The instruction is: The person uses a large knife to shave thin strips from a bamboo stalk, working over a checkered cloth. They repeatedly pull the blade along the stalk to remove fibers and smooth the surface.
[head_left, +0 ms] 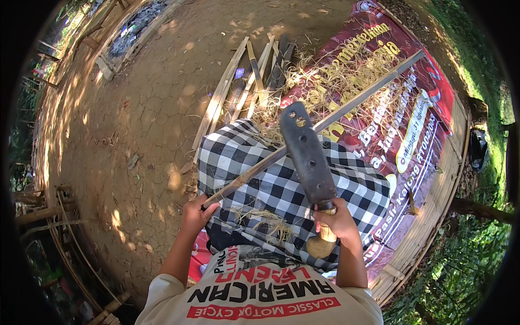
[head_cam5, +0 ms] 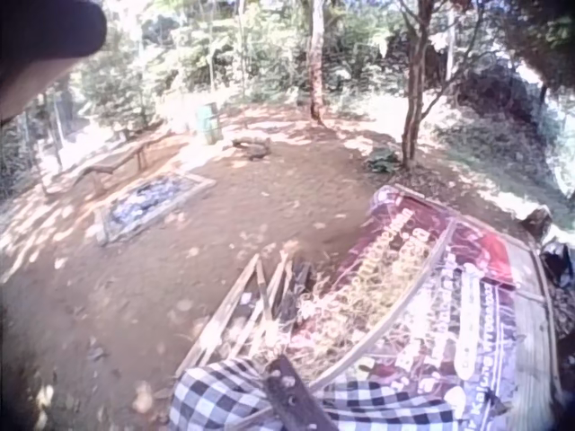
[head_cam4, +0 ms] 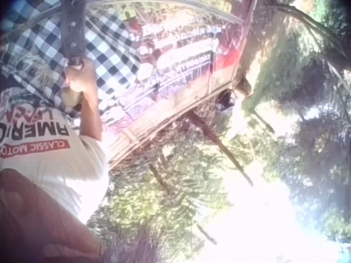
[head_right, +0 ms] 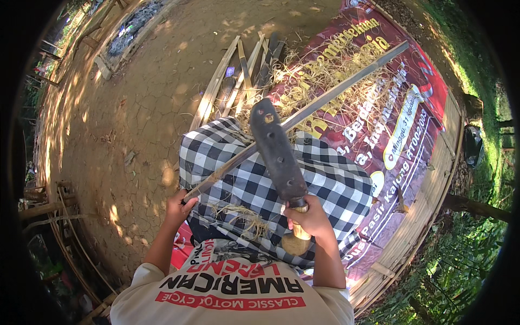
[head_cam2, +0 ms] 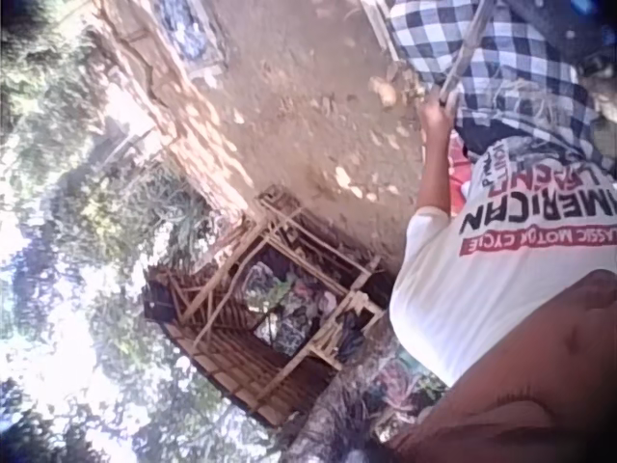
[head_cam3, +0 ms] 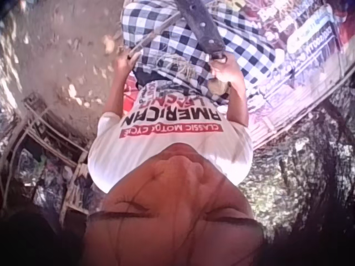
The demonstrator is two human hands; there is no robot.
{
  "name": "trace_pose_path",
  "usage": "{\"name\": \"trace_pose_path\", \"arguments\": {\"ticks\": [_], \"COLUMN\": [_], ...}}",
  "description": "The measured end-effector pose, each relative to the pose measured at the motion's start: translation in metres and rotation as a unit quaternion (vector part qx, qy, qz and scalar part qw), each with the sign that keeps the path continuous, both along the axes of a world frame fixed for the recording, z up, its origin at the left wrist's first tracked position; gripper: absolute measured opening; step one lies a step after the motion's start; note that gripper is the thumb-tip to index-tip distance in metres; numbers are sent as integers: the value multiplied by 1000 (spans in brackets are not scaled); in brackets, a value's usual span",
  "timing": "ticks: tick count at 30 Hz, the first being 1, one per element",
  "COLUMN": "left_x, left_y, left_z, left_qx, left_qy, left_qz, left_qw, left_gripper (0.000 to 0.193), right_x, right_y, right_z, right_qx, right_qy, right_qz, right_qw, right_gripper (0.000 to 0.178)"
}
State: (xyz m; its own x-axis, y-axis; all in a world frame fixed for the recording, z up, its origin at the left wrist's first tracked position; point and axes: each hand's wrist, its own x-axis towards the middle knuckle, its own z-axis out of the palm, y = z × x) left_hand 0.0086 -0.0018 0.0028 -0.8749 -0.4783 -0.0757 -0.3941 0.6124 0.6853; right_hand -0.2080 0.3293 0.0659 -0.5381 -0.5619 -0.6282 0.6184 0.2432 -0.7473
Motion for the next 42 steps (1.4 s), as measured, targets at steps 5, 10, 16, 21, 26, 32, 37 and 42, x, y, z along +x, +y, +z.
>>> {"name": "trace_pose_path", "arguments": {"ticks": [5,10,16,21,26,32,37,42], "left_x": [-3,-3,0,-1,-7,-2,-2,-6], "left_y": [0,-9,-8,-8,-7,-8,-11,-13], "left_z": [4,-1,-4,-3,5,-8,-7,0], "left_qx": [26,24,17,32,22,0,31,36], "left_qy": [-2,-9,-13,-50,-57,-14,-43,-86], "left_qz": [14,-21,-19,0,1,-11,-3,6], "left_qw": [1000,999,1000,998,998,1000,999,996], "left_gripper": [30,28,29,33,35,37,42,45], "right_x": [-5,15,-5,-30,0,-4,-41,-21], "right_y": [-27,-42,-54,-60,-81,-86,-83,-86], "right_z": [-13,-25,-9,-12,-17,-12,4,-16], "right_qx": [3,-2,-10,-8,30,51,16,34], "right_qy": [34,-6,32,60,52,114,71,48], "right_qz": [-96,95,91,-28,115,190,-26,41], "right_qw": [995,995,995,998,992,974,997,997], "right_gripper": [12,12,13,13,13,15,10,10]}}
